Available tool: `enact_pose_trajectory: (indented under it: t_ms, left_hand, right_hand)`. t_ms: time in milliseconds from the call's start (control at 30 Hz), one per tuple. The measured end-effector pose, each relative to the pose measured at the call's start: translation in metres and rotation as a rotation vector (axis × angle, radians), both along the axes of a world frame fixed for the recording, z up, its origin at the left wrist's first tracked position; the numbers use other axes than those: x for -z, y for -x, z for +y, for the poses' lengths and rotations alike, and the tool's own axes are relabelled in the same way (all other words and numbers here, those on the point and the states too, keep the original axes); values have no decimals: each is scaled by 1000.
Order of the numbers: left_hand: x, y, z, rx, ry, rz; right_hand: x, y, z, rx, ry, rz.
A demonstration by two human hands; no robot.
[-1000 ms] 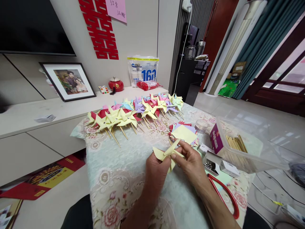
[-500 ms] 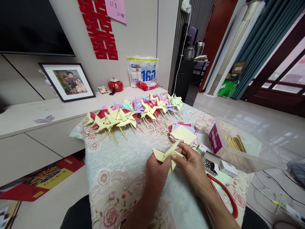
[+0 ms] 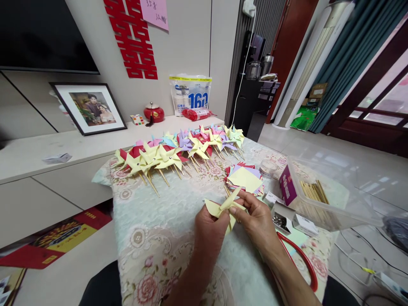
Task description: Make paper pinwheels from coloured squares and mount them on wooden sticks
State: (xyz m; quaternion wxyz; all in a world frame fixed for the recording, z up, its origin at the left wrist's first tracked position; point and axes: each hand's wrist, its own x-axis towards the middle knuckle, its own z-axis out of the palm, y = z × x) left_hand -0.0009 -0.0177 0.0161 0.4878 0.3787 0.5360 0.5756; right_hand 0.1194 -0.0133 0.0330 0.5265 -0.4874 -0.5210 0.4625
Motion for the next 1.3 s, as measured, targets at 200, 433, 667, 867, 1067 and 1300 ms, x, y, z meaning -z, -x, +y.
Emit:
enact_pose_trajectory:
  t_ms: [200, 433, 667, 867, 1067, 1300]
  left_hand:
    - [0, -1, -2, 20, 10, -22]
    - [5, -1, -3, 75, 6, -81]
    - [-3, -3, -1, 164, 43, -256]
    - [-6, 6, 3, 165, 51, -358]
    - [-2, 12, 12, -1, 105, -456]
    - [-8, 24, 22, -145, 97, -563]
  right_hand:
    - [2, 0, 0, 2, -15, 9]
    - [-1, 1, 1, 4, -5, -15]
    - [-4, 1, 0, 3, 11, 1]
    - [-8, 0, 2, 13, -35, -75]
    - [-43, -24, -13, 200, -235, -339]
    - [-97, -117, -3, 502, -263, -679]
